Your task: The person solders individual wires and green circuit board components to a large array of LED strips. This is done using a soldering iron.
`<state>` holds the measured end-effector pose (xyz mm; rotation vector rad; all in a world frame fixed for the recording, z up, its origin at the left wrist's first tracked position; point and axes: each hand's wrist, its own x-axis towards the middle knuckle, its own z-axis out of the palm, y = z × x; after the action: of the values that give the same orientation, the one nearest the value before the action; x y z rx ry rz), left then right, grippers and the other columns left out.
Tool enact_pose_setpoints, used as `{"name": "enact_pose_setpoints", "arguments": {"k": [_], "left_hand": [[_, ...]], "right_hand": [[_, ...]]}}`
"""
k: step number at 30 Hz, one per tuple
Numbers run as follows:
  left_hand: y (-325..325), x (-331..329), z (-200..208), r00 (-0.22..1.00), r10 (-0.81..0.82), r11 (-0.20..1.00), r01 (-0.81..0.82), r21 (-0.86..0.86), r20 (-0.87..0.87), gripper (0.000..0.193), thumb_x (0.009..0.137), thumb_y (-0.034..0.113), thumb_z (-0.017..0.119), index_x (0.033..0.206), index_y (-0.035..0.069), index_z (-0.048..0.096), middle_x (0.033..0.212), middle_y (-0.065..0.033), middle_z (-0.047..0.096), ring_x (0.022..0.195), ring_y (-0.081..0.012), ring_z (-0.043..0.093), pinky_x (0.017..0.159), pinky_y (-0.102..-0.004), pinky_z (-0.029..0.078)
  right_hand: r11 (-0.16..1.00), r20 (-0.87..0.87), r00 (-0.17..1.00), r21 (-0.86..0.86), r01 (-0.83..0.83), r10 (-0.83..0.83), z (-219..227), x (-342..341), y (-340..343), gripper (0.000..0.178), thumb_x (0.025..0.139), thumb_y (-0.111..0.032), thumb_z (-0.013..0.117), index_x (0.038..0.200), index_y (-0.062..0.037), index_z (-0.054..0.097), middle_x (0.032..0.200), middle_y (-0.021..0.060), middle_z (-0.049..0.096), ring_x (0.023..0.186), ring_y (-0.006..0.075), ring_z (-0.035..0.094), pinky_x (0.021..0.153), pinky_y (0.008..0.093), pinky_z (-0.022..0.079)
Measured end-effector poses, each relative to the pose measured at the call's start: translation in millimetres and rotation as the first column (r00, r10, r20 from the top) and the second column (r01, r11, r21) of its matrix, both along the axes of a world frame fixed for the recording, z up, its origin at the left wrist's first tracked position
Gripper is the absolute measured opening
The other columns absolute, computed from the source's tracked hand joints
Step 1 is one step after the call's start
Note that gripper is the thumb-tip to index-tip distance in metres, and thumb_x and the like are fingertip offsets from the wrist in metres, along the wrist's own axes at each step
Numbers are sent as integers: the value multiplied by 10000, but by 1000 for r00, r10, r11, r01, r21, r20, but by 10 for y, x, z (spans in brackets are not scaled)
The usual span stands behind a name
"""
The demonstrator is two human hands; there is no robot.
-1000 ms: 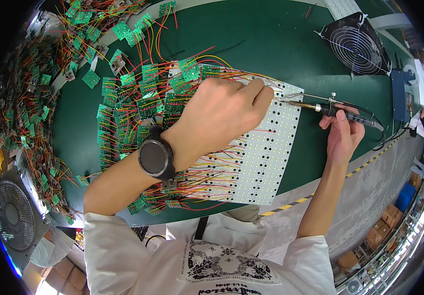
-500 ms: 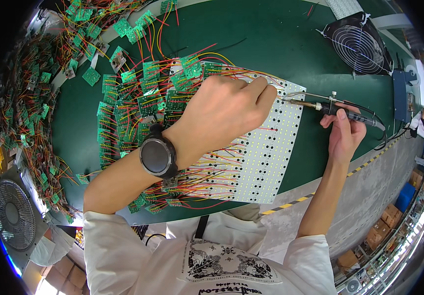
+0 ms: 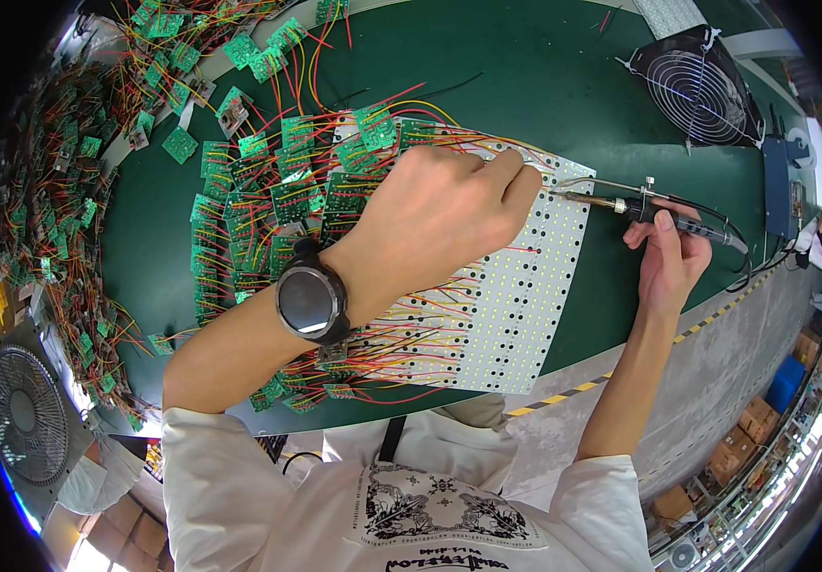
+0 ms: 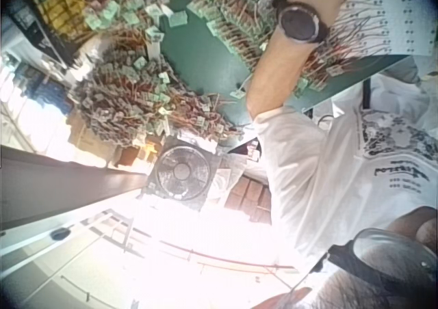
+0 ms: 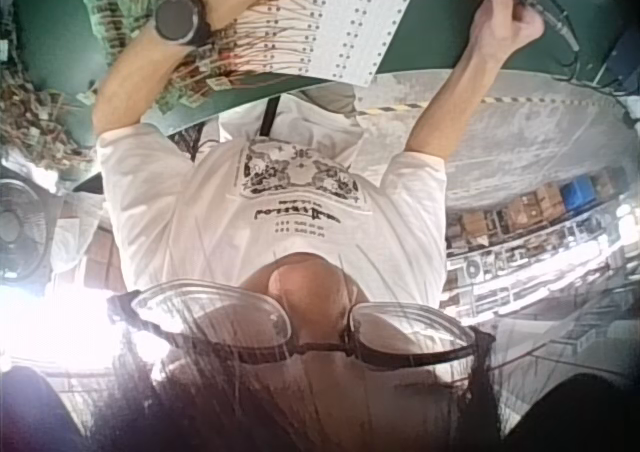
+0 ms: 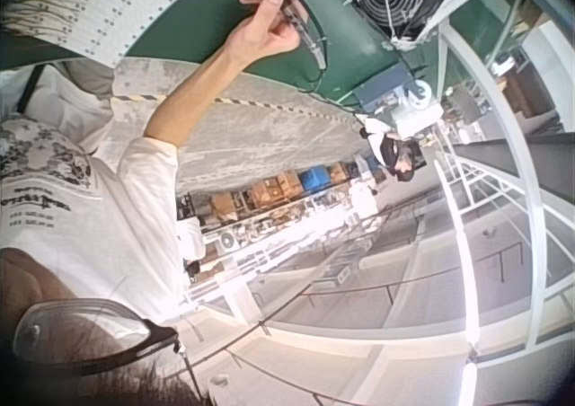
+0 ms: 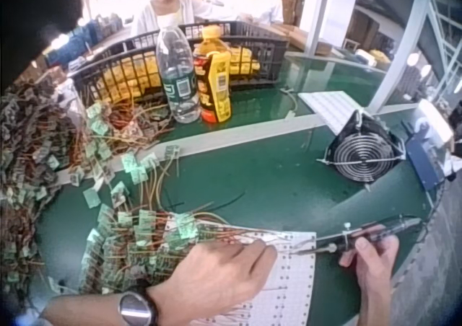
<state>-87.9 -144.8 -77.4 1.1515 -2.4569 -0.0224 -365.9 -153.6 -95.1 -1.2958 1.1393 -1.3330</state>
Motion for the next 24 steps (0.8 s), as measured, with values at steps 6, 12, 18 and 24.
{"name": "enact_pose_setpoints", "arguments": {"k": [6, 12, 18, 24], "left_hand": [[-7, 0, -8, 1000, -6, 1000, 6, 1, -8, 202, 671, 80, 588, 859, 22, 544, 740, -57, 504, 541, -169, 561, 457, -314, 448], [-8, -8, -2, 1000, -3, 1000, 3, -15, -4, 198, 674, 89, 606, 853, 26, 549, 766, -54, 535, 556, -167, 581, 458, -305, 455], [-65, -7, 139, 980, -61, 996, 49, -69, -189, 228, 703, 204, 720, 807, 53, 585, 828, -53, 560, 774, -208, 594, 645, -339, 468], [-13, 64, 248, 957, -207, 948, 248, 202, -201, 231, 714, 228, 736, 800, 60, 603, 909, -62, 569, 959, -243, 538, 807, -378, 414]], "right_hand": [[1000, 13, 1000, -3, 24, -24, 16, 17, 1, 216, 883, -74, 587, 1021, 91, 583, 687, 153, 617, 563, 201, 587, 527, 277, 472], [1000, 52, 998, -5, 22, -22, 19, -26, -5, 224, 890, -91, 579, 1028, 85, 584, 693, 146, 616, 563, 194, 579, 525, 274, 464], [999, 103, 994, 14, 33, -34, 24, -18, -18, 222, 891, -97, 583, 1030, 76, 588, 695, 134, 616, 555, 181, 572, 519, 268, 456], [998, 132, 990, 31, 50, -54, 39, -21, -6, 210, 893, -92, 587, 1014, 80, 588, 692, 130, 618, 541, 181, 573, 512, 261, 444]]}}
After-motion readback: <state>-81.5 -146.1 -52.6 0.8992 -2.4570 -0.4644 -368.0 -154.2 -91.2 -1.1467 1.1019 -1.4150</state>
